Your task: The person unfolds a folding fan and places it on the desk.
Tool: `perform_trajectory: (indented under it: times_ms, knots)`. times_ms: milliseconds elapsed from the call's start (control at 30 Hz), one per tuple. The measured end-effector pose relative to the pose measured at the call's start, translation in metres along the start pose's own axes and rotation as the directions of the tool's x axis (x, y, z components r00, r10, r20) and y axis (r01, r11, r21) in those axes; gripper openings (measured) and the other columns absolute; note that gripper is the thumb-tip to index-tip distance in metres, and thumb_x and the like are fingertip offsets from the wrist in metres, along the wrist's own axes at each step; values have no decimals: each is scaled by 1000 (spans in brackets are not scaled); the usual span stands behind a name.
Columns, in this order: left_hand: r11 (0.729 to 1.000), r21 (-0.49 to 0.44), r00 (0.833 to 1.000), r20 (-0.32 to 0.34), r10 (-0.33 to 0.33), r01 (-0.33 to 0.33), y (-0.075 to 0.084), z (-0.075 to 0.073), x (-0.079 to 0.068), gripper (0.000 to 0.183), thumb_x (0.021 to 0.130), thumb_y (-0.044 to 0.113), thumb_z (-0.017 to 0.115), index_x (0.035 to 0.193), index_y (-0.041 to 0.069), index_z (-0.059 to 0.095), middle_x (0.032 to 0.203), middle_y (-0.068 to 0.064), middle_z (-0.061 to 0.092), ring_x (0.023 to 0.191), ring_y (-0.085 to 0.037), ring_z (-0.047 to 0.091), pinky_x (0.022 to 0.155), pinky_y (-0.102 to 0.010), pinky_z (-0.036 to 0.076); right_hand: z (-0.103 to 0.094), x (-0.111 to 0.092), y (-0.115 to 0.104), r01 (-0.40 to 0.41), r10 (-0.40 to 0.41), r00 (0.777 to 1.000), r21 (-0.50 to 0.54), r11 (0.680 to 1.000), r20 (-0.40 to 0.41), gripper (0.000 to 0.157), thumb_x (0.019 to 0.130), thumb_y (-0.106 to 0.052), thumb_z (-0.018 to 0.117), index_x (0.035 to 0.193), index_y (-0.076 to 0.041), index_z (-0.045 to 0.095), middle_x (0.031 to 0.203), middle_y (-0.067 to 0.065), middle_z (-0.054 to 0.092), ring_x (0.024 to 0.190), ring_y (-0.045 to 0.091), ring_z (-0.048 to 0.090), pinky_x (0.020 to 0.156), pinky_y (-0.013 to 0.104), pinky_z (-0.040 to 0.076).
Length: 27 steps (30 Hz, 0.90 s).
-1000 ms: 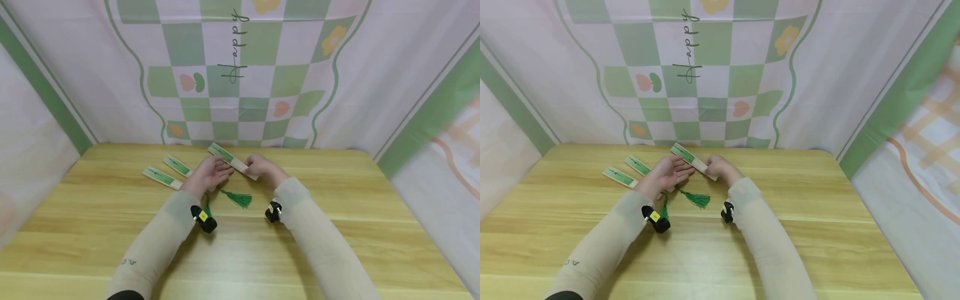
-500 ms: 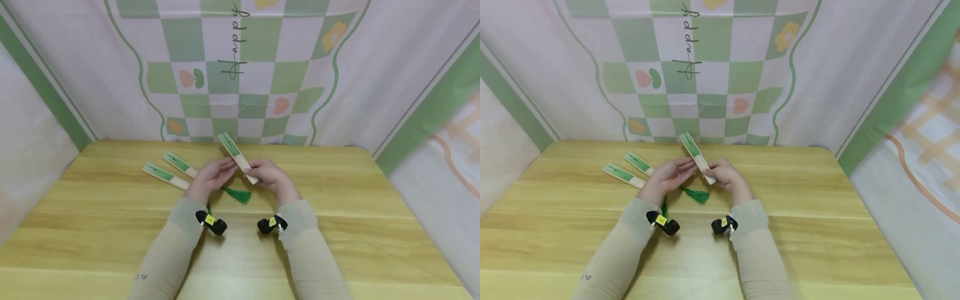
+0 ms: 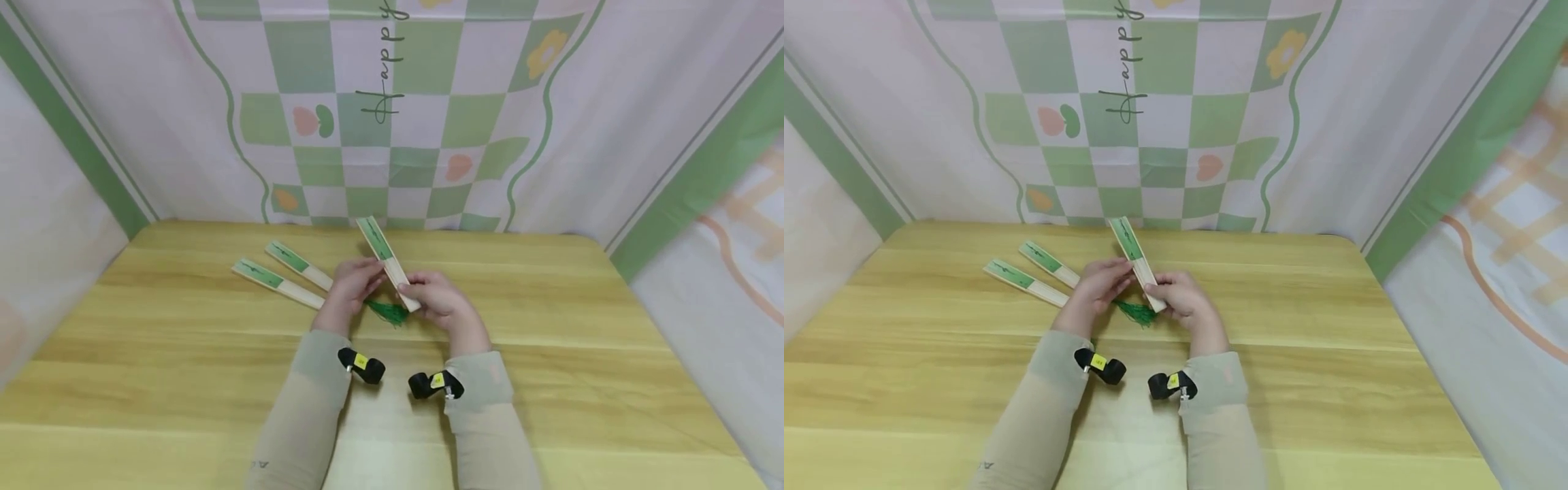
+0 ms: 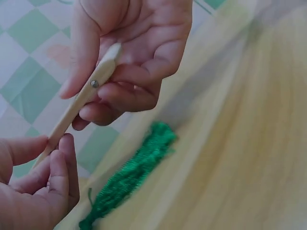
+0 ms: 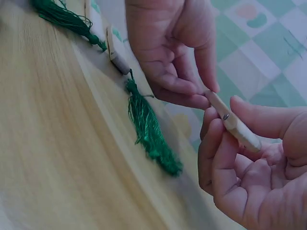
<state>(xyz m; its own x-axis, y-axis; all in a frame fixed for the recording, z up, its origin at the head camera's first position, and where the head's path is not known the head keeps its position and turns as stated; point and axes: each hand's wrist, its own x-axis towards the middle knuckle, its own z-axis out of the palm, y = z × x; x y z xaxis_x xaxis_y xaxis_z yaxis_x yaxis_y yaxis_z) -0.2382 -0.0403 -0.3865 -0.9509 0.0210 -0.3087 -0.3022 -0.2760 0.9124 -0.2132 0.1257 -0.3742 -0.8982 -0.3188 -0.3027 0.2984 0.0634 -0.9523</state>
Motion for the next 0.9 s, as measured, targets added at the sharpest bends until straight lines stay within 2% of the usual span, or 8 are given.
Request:
perform_trajectory:
  times_ms: [100,300,533,733,900]
  knots:
    - [999,43,1000,-7,21,-21,-3,5,-1,30,95,1,63,122,-11,63,98,-13,69,69,-6,65,70,-14,57,-4,-4,5,-23,24,999,25,999,-21,37,99,-3,54,132,13,48,101,9,60,84,13,59,71,22,52]
    - [993,116,1000,-2,12,-12,-3,13,-8,28,94,5,66,120,-7,65,103,-16,70,73,-8,65,75,-18,58,-12,-13,12,-54,56,998,59,997,-36,41,103,-9,50,138,10,44,105,9,60,84,12,60,70,21,52]
    - [986,168,999,40,4,-10,-4,9,-14,28,95,5,65,120,-7,64,100,-10,67,73,-7,64,72,-17,57,-12,-17,14,-74,81,995,111,991,-63,44,104,-12,49,140,13,43,94,-2,65,87,8,61,74,20,54]
    - [989,146,1000,25,4,-8,-7,3,-17,29,95,6,65,120,-8,65,105,-16,69,72,-8,65,67,-14,55,-9,-15,14,-77,82,996,107,991,-40,44,103,-11,50,141,11,43,98,0,65,88,8,63,76,22,56]
    - [993,114,1000,-4,-7,7,-8,1,-18,26,95,8,65,116,-7,67,98,-13,70,71,-8,66,65,-13,55,-5,-13,15,-90,95,995,149,985,-30,40,102,-9,52,137,10,45,93,-2,64,81,7,61,71,19,53]
